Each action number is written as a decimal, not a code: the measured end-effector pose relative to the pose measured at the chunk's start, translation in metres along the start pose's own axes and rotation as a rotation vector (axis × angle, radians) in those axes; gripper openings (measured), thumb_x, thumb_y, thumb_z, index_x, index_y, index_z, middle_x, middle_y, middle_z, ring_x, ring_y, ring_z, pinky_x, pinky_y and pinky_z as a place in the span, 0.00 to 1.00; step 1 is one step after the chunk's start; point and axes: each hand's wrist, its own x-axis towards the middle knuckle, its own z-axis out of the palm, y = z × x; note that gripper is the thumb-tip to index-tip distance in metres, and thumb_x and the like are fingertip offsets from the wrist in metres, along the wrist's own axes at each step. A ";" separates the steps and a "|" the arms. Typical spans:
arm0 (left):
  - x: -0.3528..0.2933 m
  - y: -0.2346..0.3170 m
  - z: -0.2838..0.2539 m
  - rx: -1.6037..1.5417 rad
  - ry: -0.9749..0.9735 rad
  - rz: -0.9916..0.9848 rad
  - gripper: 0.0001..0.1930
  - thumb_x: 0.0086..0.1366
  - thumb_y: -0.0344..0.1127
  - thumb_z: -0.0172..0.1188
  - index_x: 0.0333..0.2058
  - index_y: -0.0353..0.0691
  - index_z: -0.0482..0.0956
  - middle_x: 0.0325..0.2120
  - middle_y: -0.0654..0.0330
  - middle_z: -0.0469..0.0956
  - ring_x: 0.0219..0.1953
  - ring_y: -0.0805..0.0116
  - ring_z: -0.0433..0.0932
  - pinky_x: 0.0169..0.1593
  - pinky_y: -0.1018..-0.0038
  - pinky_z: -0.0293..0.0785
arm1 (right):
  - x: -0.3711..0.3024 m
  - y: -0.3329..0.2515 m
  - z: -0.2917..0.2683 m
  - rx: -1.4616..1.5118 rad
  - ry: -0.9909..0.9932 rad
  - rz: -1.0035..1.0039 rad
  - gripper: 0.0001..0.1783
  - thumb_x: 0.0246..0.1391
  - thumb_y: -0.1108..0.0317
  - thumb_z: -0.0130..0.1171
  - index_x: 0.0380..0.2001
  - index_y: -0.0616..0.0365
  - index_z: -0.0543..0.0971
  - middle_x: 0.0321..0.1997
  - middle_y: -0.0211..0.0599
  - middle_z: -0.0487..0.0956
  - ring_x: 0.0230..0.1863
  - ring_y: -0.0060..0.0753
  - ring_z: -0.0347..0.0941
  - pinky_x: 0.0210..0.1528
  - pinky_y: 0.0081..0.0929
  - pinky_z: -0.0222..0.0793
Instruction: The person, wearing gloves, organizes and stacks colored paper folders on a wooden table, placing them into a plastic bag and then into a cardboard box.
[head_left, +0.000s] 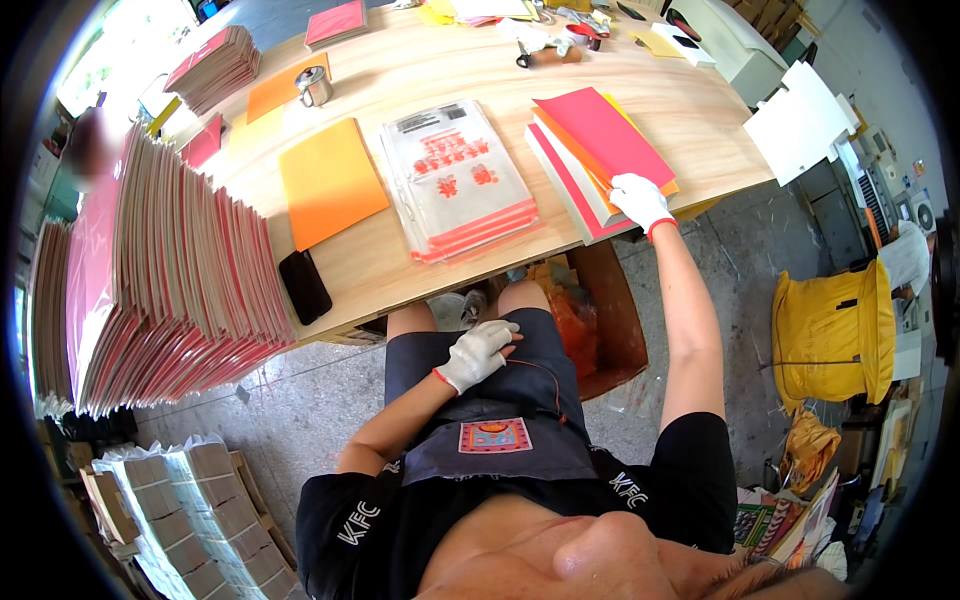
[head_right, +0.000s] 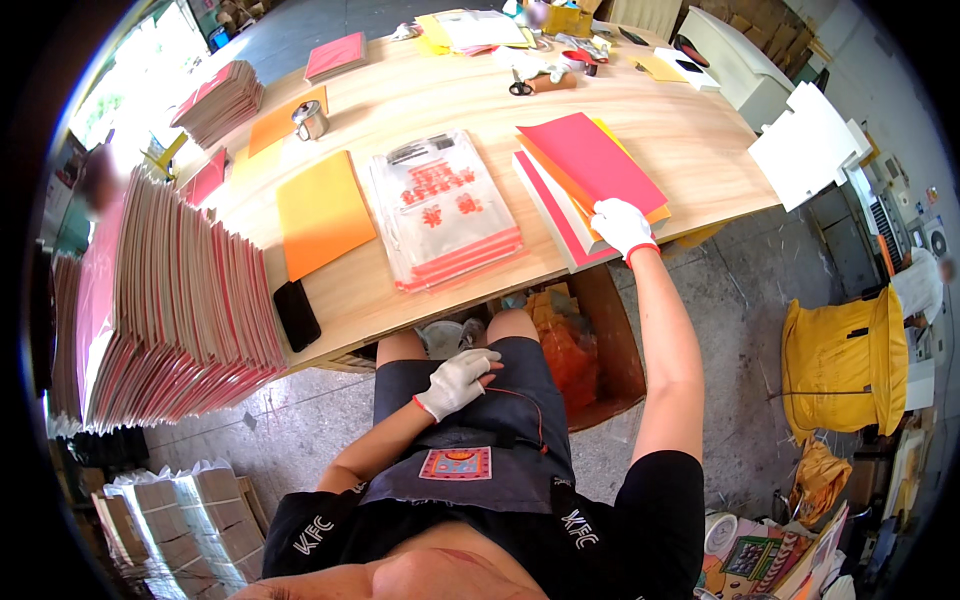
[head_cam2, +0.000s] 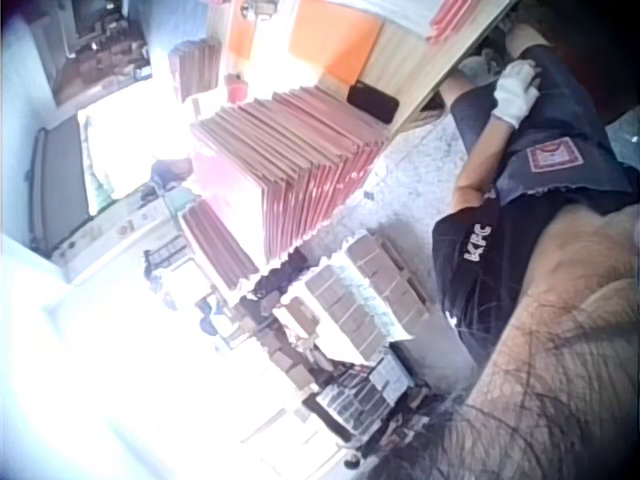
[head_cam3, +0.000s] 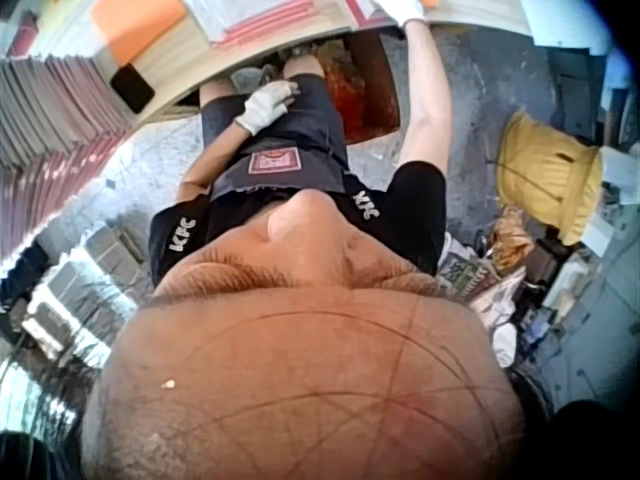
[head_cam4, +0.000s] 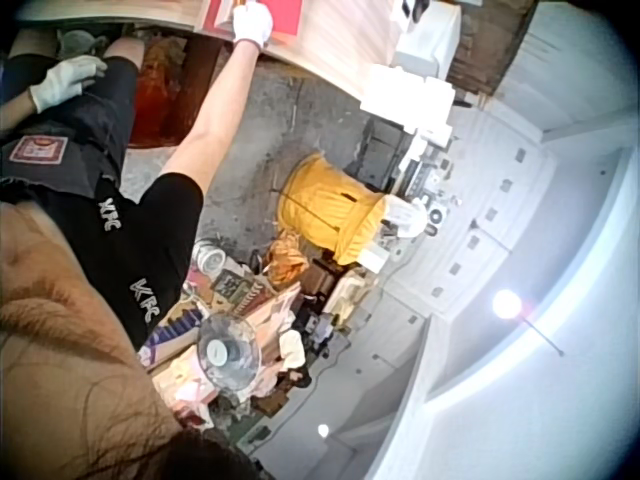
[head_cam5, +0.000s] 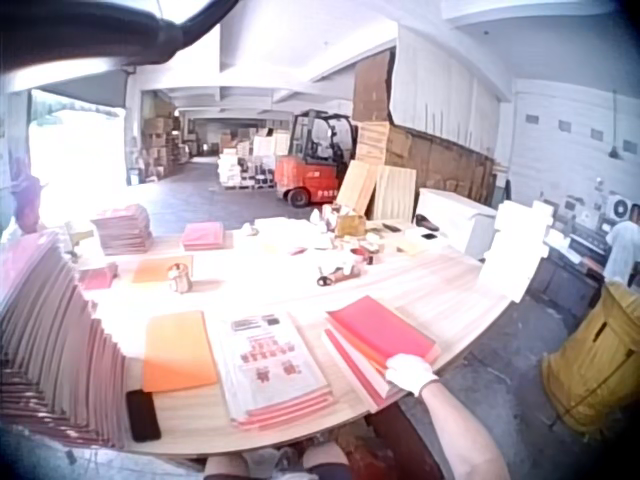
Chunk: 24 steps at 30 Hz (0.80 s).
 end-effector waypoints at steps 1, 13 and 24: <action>-0.001 0.001 0.000 -0.003 -0.004 -0.001 0.11 0.52 0.27 0.62 0.37 0.37 0.80 0.42 0.54 0.78 0.48 0.54 0.75 0.50 0.65 0.74 | 0.000 0.000 0.000 -0.004 -0.005 0.005 0.15 0.48 0.58 0.50 0.34 0.54 0.77 0.42 0.45 0.76 0.47 0.50 0.71 0.47 0.43 0.67; -0.006 0.004 0.004 -0.023 -0.020 0.017 0.10 0.52 0.27 0.62 0.36 0.37 0.79 0.42 0.53 0.77 0.47 0.54 0.76 0.50 0.65 0.73 | 0.004 -0.012 0.027 -0.351 0.044 -0.071 0.27 0.56 0.67 0.45 0.60 0.49 0.59 0.33 0.47 0.79 0.35 0.50 0.78 0.34 0.47 0.73; -0.004 0.002 -0.009 0.044 0.028 0.017 0.11 0.53 0.28 0.62 0.37 0.40 0.80 0.40 0.57 0.78 0.46 0.57 0.76 0.49 0.66 0.74 | -0.095 0.010 0.001 -0.135 0.110 -0.152 0.36 0.44 0.56 0.64 0.57 0.52 0.65 0.47 0.45 0.76 0.41 0.46 0.76 0.42 0.38 0.73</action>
